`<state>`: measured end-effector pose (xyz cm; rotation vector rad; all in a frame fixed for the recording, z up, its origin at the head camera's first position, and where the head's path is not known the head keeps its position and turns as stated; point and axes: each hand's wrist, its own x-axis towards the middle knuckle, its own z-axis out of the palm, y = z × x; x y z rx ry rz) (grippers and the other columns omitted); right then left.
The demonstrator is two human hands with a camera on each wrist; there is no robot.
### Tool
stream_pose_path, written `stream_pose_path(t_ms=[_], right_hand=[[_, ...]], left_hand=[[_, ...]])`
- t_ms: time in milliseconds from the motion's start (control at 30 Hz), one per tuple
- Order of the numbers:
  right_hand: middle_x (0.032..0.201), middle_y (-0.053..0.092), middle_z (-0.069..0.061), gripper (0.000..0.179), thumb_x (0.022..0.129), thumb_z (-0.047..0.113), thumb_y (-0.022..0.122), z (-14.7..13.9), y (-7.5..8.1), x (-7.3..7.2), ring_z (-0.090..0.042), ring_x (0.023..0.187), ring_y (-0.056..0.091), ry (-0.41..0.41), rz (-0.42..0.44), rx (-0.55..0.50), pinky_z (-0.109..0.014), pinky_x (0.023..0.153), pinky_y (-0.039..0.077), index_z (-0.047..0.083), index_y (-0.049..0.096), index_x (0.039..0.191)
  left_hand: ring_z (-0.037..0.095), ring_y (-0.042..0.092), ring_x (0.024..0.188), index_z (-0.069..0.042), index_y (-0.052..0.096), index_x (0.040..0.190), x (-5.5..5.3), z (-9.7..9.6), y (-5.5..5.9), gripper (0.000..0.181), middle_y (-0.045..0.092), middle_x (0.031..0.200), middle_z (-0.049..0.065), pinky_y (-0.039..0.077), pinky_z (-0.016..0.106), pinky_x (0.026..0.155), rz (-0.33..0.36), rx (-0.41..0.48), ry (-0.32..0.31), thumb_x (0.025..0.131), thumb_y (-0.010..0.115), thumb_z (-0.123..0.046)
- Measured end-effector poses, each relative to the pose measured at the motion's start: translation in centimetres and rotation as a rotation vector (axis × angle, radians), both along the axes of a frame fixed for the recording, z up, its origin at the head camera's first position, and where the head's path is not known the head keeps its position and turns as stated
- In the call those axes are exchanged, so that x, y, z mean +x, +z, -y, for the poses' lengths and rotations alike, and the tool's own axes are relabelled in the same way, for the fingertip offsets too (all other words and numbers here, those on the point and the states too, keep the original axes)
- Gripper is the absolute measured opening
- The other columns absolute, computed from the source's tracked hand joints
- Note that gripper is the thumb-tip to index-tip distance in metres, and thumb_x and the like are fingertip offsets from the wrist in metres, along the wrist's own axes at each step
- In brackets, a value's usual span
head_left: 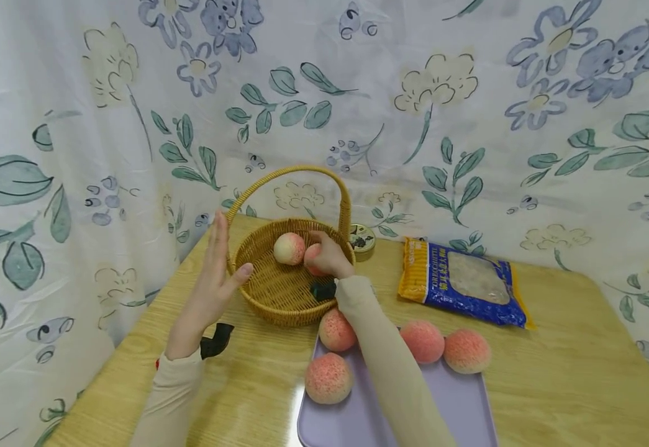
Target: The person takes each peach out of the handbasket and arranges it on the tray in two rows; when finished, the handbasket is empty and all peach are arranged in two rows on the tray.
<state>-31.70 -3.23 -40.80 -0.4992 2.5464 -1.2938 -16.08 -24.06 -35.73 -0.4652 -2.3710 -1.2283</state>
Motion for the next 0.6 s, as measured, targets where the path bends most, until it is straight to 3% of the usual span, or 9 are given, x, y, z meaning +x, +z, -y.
stream_pose_path(t_ms=[100, 233, 400, 600], right_hand=[[0.145, 0.047, -0.014, 0.070, 0.081, 0.011, 0.074, -0.4, -0.2, -0.1, -0.033, 0.127, 0.050, -0.017, 0.031, 0.019, -0.045, 0.101, 0.045, 0.011, 0.043, 0.144], [0.142, 0.050, -0.014, 0.066, 0.081, 0.011, 0.074, -0.4, -0.3, -0.1, -0.032, 0.124, 0.052, -0.031, 0.037, 0.013, -0.045, 0.100, 0.045, 0.011, 0.047, 0.142], [0.140, 0.052, -0.014, 0.059, 0.084, 0.012, 0.071, -0.4, -0.3, 0.0, -0.031, 0.122, 0.053, -0.056, 0.042, -0.075, -0.044, 0.099, 0.045, 0.009, 0.050, 0.140], [0.141, 0.050, -0.014, 0.055, 0.088, 0.015, 0.068, -0.3, 0.8, 0.4, -0.030, 0.127, 0.051, -0.041, 0.031, -0.145, -0.045, 0.102, 0.045, 0.008, 0.050, 0.139]], left_hand=[[0.029, -0.015, 0.150, -0.026, -0.011, 0.156, -0.1, 0.0, -0.1, 0.086, -0.016, 0.163, 0.000, -0.004, 0.065, 0.115, -0.007, 0.008, -0.003, 0.099, 0.053, -0.028], [0.028, -0.014, 0.151, -0.023, -0.011, 0.156, -0.1, 0.1, -0.1, 0.087, -0.016, 0.163, 0.000, -0.003, 0.065, 0.115, -0.012, 0.006, -0.010, 0.098, 0.054, -0.026], [0.027, -0.014, 0.151, -0.021, -0.011, 0.156, -0.2, 0.1, 0.0, 0.087, -0.016, 0.163, -0.001, -0.003, 0.063, 0.116, -0.004, 0.003, -0.014, 0.099, 0.054, -0.028], [0.027, -0.014, 0.151, -0.020, -0.011, 0.156, -0.1, 0.2, 0.1, 0.087, -0.016, 0.163, -0.001, -0.003, 0.065, 0.115, 0.001, 0.008, -0.014, 0.099, 0.053, -0.030]])
